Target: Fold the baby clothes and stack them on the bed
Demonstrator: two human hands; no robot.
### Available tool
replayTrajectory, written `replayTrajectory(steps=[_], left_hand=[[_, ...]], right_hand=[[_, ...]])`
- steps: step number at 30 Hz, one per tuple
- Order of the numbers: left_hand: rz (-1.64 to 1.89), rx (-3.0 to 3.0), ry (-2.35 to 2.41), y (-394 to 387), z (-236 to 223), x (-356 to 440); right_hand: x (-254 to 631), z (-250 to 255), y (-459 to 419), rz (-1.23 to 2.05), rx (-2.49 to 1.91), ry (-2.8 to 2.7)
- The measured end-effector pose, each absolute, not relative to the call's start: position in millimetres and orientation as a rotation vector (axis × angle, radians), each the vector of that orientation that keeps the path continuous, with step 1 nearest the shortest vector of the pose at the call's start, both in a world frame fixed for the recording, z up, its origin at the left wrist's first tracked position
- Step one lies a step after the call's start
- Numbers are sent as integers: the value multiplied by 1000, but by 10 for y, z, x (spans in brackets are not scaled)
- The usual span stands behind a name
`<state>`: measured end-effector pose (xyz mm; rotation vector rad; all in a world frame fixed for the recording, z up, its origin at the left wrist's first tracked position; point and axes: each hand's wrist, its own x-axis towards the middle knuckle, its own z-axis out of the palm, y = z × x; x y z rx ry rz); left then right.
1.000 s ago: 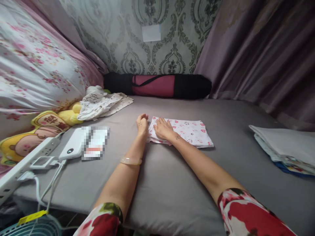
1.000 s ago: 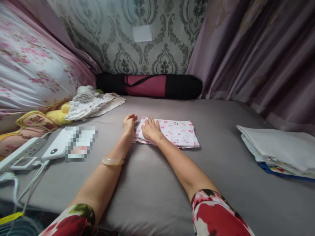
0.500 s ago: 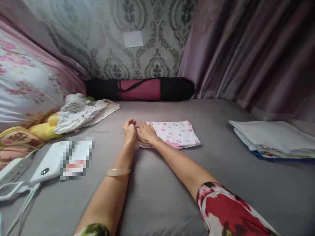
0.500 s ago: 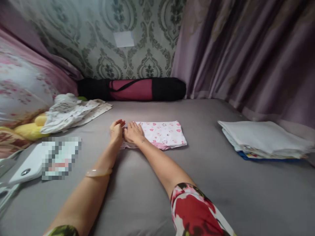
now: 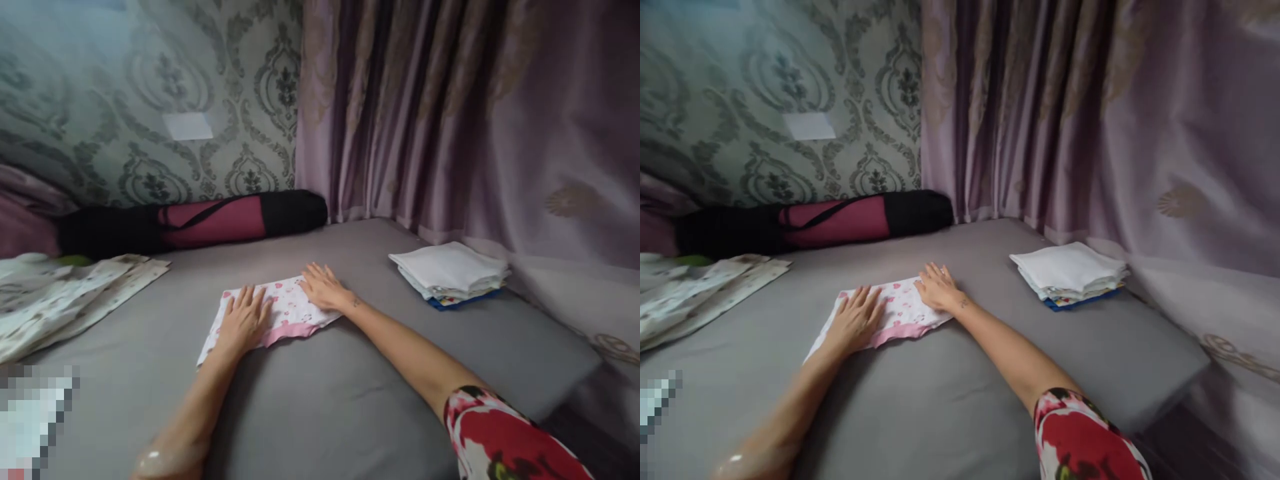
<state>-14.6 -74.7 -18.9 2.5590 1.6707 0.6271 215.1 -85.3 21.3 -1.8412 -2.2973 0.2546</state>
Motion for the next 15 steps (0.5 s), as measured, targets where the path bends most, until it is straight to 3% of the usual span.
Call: replayTrajectory(steps=[3,6,15], left_hand=[[310,2623,1658,-714,-276,-199],[244,2662,1645,-652,-320,-279],[538,2655,1800,-584,-335,-386]], right_hand=[[2232,76,-874,263,-1848,-2267],[2229,-63,-878,248,-1827,-2246],[2398,22,-895,294,-1859,-1980]])
